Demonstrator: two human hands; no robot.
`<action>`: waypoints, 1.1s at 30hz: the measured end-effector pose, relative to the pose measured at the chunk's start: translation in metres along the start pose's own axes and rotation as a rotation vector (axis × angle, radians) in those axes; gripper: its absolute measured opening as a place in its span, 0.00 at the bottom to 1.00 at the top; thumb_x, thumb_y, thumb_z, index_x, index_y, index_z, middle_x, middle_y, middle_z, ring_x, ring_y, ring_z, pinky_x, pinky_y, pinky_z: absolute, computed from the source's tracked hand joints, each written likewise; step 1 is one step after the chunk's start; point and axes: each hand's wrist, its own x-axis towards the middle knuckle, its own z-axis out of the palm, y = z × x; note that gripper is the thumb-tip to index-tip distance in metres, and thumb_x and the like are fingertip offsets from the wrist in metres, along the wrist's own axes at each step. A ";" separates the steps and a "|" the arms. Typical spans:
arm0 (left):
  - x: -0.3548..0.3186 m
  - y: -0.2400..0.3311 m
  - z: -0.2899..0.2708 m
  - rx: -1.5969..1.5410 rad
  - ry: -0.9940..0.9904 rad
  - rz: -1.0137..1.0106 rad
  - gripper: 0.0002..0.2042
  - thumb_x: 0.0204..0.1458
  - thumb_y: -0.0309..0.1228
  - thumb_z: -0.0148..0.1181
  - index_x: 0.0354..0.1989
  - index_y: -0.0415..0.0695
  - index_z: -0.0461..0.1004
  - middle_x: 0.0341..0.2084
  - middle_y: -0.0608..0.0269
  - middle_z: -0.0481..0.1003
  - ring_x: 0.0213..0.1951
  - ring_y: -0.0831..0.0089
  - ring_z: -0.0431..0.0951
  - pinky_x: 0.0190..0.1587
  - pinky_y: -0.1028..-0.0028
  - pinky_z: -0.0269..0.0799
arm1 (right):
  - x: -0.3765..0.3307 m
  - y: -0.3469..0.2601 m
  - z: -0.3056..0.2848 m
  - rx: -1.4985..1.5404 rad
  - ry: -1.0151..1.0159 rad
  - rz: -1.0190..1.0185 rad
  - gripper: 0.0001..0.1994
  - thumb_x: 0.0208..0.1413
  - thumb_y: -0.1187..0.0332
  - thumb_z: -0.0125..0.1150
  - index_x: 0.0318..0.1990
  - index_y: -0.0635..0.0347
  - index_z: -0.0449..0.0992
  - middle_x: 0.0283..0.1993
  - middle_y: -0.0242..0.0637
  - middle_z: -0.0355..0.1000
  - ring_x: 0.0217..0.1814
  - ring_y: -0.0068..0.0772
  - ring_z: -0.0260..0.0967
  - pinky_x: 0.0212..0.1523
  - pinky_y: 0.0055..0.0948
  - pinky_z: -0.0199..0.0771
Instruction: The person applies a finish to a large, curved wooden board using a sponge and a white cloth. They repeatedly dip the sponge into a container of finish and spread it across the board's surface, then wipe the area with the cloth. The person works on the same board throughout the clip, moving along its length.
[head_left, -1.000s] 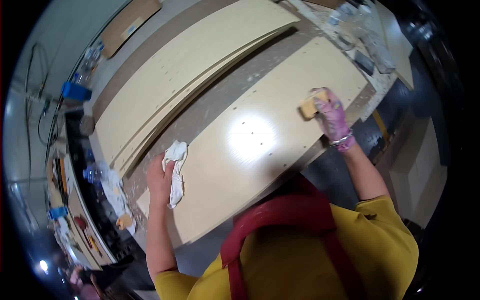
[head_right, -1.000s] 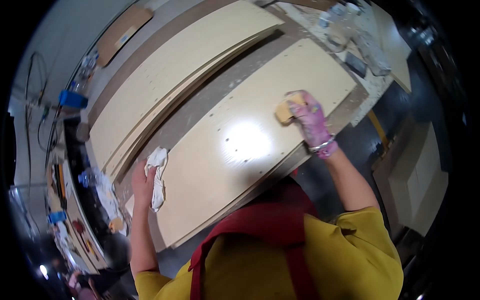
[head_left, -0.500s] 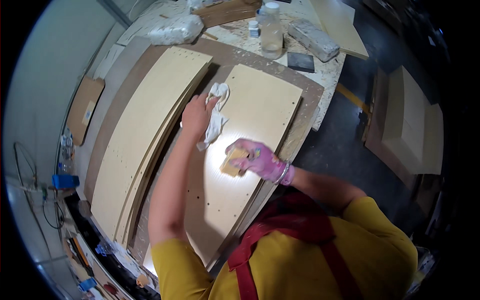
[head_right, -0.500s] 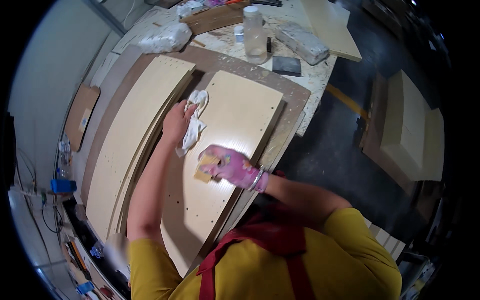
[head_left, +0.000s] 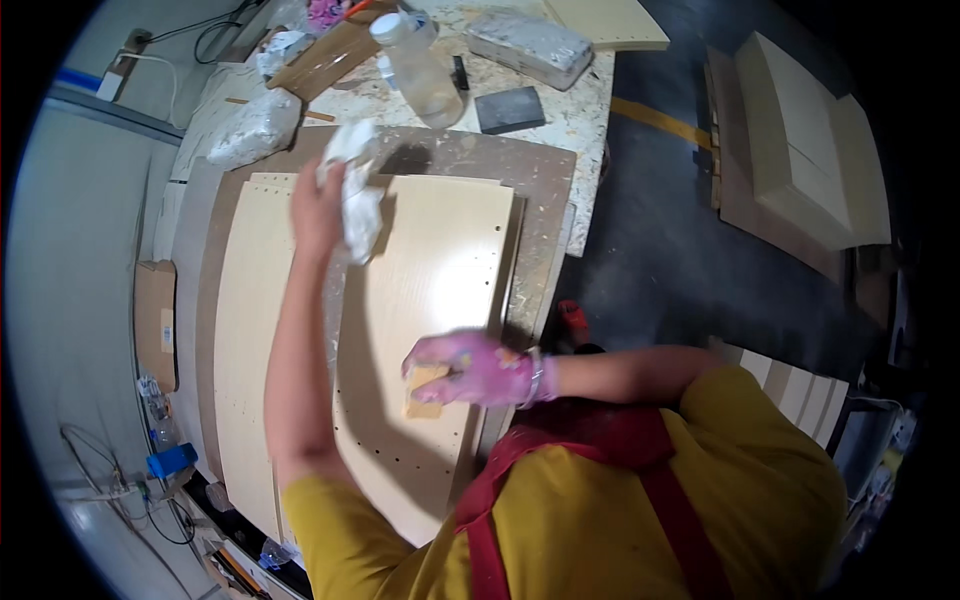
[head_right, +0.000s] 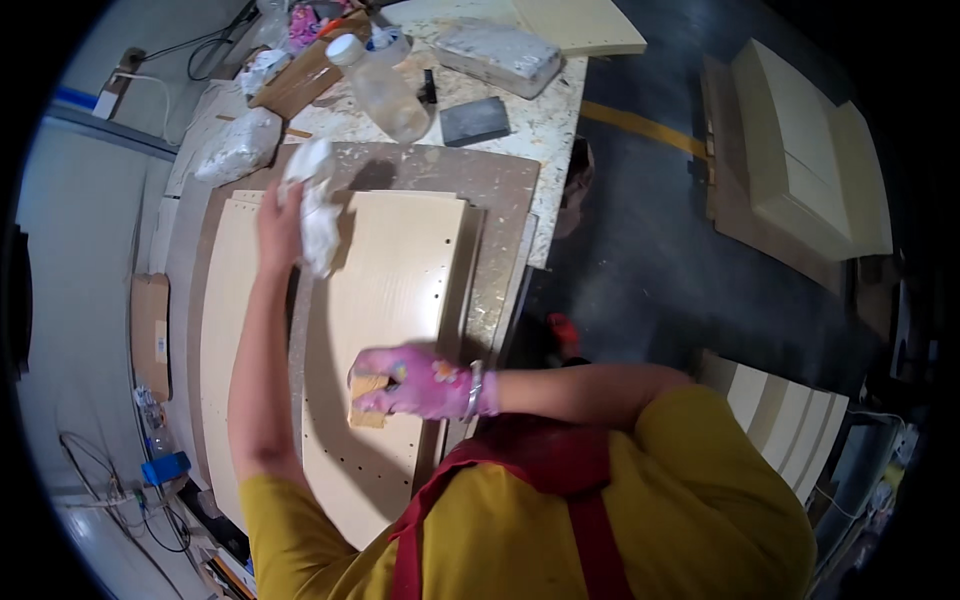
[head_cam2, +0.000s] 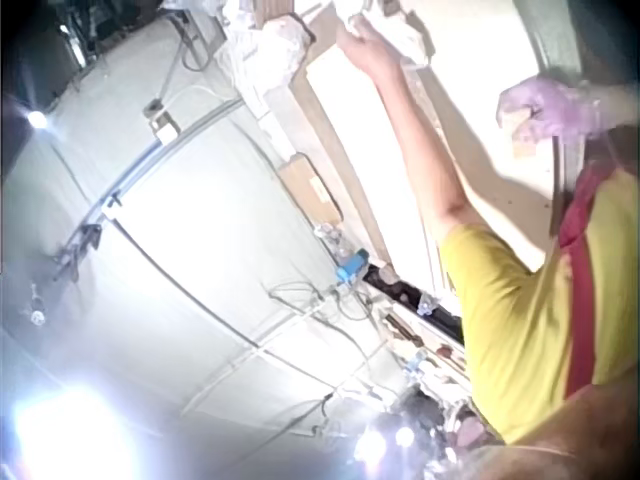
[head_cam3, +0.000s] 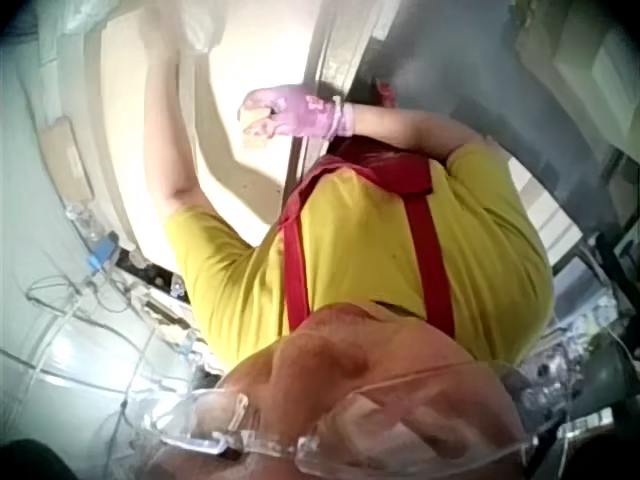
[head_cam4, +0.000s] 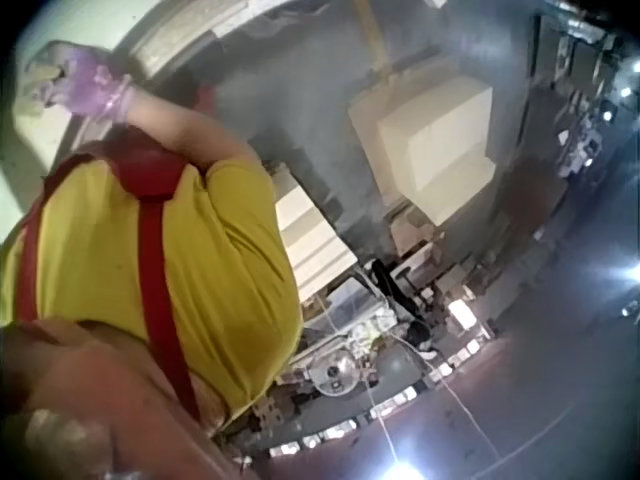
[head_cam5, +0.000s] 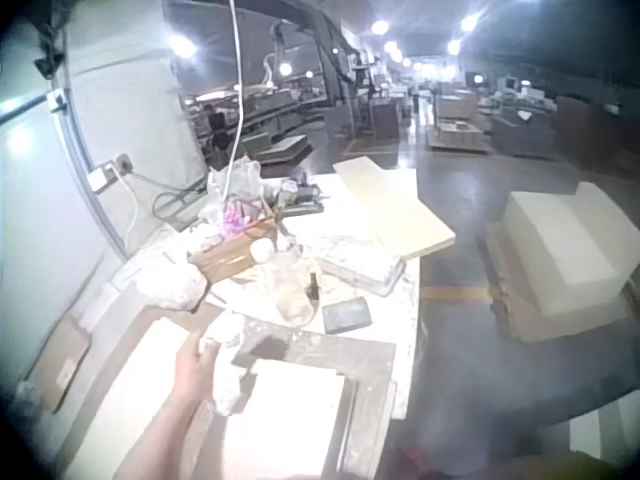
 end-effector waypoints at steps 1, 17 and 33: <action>-0.028 0.019 -0.026 -0.136 0.030 -0.055 0.16 0.58 0.35 0.55 0.49 0.38 0.73 0.43 0.46 0.75 0.46 0.55 0.76 0.51 0.67 0.68 | -0.009 -0.008 -0.017 0.007 0.041 -0.058 0.15 0.53 0.65 0.63 0.46 0.61 0.74 0.43 0.37 0.75 0.45 0.28 0.72 0.47 0.28 0.72; -0.196 0.102 0.009 0.419 -0.539 0.466 0.26 0.42 0.45 0.62 0.53 0.56 0.73 0.65 0.53 0.58 0.65 0.46 0.56 0.60 0.43 0.53 | -0.108 0.021 -0.222 0.334 0.856 0.072 0.13 0.59 0.65 0.55 0.47 0.63 0.73 0.40 0.32 0.72 0.39 0.24 0.70 0.37 0.24 0.70; -0.014 0.059 0.023 -0.331 -0.190 -0.295 0.21 0.55 0.37 0.61 0.53 0.37 0.70 0.40 0.51 0.78 0.41 0.63 0.79 0.44 0.65 0.74 | -0.132 0.014 -0.249 0.404 0.866 0.079 0.12 0.60 0.67 0.53 0.47 0.63 0.73 0.39 0.32 0.73 0.39 0.22 0.71 0.35 0.23 0.70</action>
